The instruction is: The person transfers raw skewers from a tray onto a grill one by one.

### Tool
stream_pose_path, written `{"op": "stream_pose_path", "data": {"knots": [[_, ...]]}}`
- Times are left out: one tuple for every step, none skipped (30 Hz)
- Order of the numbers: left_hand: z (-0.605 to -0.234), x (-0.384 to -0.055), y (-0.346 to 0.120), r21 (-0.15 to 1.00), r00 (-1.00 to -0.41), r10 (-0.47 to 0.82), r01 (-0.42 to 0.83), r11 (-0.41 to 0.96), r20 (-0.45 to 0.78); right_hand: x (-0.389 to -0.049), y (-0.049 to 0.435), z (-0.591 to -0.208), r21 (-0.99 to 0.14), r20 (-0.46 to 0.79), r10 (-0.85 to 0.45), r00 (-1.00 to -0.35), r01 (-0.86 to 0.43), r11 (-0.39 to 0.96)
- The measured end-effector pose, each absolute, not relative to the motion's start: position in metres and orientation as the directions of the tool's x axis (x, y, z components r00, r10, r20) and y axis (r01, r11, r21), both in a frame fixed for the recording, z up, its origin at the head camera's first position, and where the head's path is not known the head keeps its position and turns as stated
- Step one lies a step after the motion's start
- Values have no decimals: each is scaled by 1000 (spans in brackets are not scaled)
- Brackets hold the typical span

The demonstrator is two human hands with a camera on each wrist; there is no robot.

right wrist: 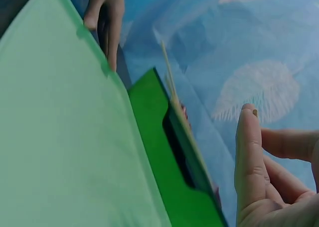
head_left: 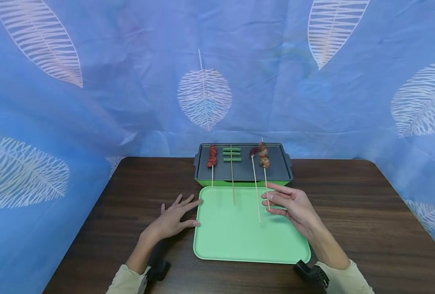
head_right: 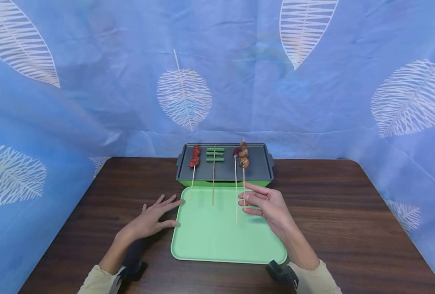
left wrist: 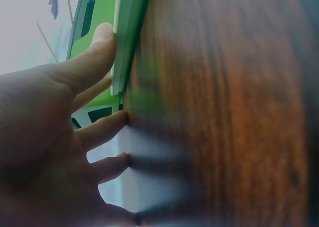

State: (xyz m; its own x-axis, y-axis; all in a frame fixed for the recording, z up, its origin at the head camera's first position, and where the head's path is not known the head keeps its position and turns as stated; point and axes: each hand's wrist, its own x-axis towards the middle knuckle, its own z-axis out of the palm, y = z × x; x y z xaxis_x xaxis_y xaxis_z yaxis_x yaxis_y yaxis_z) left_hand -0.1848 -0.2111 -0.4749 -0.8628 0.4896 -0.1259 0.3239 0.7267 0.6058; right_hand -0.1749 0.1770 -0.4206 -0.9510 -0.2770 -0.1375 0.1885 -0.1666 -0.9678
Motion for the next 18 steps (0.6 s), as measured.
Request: {"op": "stream_pose_path", "data": {"knots": [[-475,-184,-211,607,-864,486,320,727,-127,-176,179,-422,-966,-143,-270,-952,193,-170],[-476,-184,-212,607,-865,484,318,728,-128,-178,182,-423,-965,-148,-262,-954,197,-173],[-476,-184,-212,608,-866,484,318,727,-125,-179,184,-424,-964,-153,-252,-955,201,-176],[-476,-183,-212,609,-867,482,316,727,-126,-181,186,-425,-962,-159,-241,-958,205,-180],[-476,-183,-212,611,-868,481,314,726,-126,-182,188,-426,-961,-162,-230,-959,207,-183],[-475,-183,-212,614,-868,481,311,726,-128,-183,191,-427,-960,-166,-219,-961,208,-185],[-475,-183,-212,616,-867,482,312,723,-126,-185,193,-428,-960,-170,-211,-963,210,-186],[-475,-183,-212,615,-867,482,314,723,-124,-187,195,-430,-959,-173,-203,-964,212,-190],[-474,-183,-212,615,-868,481,313,724,-124,-188,198,-431,-958,-175,-197,-965,213,-191],[-474,-183,-212,615,-869,478,309,725,-128,-189,200,-432,-958,-177,-193,-965,214,-192],[-474,-183,-212,614,-869,478,309,726,-128,-191,202,-433,-958,-180,-191,-965,217,-190],[-474,-183,-211,614,-869,477,308,727,-130,-192,204,-435,-958,-183,-191,-964,219,-186],[-475,-183,-211,611,-870,476,308,729,-130,-193,205,-437,-958,-186,-193,-963,221,-181],[-475,-183,-211,610,-870,475,306,731,-133,-194,206,-438,-959,-189,-195,-962,224,-175],[-475,-183,-211,610,-870,474,302,733,-138,-195,208,-440,-961,-190,-198,-962,224,-165],[-475,-184,-210,610,-869,475,302,732,-139,-196,209,-442,-961,-193,-201,-961,226,-158],[-475,-184,-210,609,-868,476,305,733,-138,-196,210,-444,-962,-195,-203,-960,228,-152],[-475,-184,-210,609,-867,478,306,732,-139,-197,211,-445,-962,-198,-205,-959,230,-148]]}}
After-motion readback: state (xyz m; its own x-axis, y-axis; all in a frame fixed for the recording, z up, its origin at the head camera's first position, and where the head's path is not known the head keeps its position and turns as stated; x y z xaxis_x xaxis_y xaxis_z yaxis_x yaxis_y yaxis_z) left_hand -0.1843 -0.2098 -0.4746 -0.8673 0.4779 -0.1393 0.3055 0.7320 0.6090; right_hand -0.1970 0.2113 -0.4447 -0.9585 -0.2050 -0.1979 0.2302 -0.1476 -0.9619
